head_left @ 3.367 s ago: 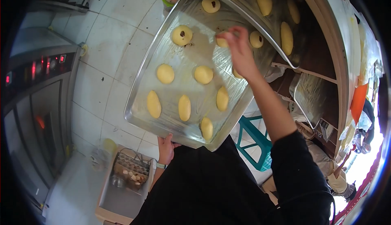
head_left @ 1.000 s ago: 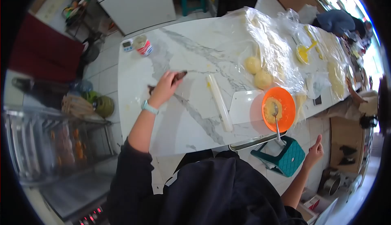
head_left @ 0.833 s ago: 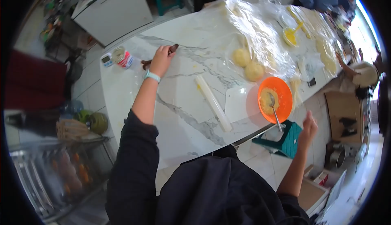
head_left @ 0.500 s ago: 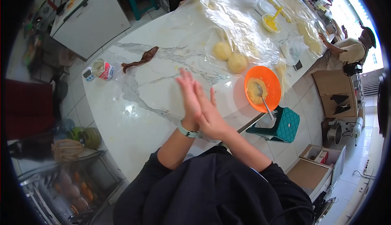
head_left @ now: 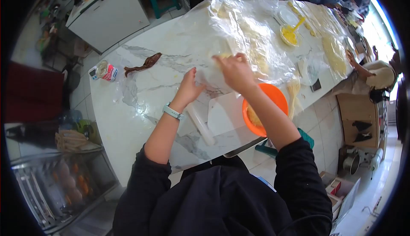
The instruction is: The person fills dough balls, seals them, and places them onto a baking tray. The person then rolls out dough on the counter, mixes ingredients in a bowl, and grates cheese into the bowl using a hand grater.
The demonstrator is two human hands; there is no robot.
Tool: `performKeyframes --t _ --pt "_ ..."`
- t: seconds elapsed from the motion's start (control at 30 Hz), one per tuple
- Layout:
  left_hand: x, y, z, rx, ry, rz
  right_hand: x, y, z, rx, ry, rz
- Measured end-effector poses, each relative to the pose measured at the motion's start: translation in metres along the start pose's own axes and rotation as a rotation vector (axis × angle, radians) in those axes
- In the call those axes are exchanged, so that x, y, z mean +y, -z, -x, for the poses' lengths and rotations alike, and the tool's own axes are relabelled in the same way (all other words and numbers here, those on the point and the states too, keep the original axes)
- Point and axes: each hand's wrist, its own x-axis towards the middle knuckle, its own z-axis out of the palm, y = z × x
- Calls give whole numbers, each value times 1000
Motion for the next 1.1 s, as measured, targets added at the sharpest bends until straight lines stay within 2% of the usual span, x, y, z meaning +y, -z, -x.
performKeyframes --t 0.03,0.1,0.13,0.17,0.2,0.23,0.27,0.3,0.37,0.43,0.5,0.6,0.73,0.83,0.87,0.9,0.97,1.0,1.03,1.1 --pt "7 -5 -4 15 11 -3 12 10 -5 -38 -164 -122" --pt "22 -14 -21 -15 -252 -376 54 37 -6 211 -488 -740" --pt "27 -20 -35 -8 -241 -382 82 41 -3 278 -600 -890" --pt "33 -26 -52 -60 -326 -397 104 43 1 346 -714 -1037" --pt "38 -32 -66 -114 -411 -410 117 42 8 341 -713 -1044" --pt "45 -39 -77 -110 -407 -413 126 41 12 325 -748 -869" --pt "52 -46 -88 -198 -436 -407 134 39 15 308 -774 -693" --pt "56 -50 -95 -289 -460 -398 137 42 19 302 -769 -697" --pt "59 -51 -98 -282 -482 -471 137 59 32 349 -647 -541" --pt "65 -45 -96 -286 -507 -548 138 81 51 382 -618 -611" --pt "68 -29 -91 -289 -433 -447 145 96 76 375 -743 -1093" --pt "72 -24 -65 -212 -400 -471 150 109 115 433 -787 -1049" --pt "83 -21 -46 -132 -425 -550 153 124 154 386 -893 -964" --pt "83 -16 -57 -124 -509 -521 146 133 161 458 -893 -895" --pt "85 -17 -55 -178 -436 -492 151 125 165 547 -934 -968" --pt "76 -21 -53 -214 -467 -482 147 128 163 517 -954 -915" --pt "57 -25 -57 -56 -510 -716 144 131 157 499 -1006 -904" --pt "61 -22 -51 -62 -489 -654 135 142 146 424 -1108 -763" --pt "64 -19 -40 -66 -461 -593 138 140 142 441 -1117 -752" --pt "62 -15 -14 41 -435 -551 155 121 140 206 -1141 -373"
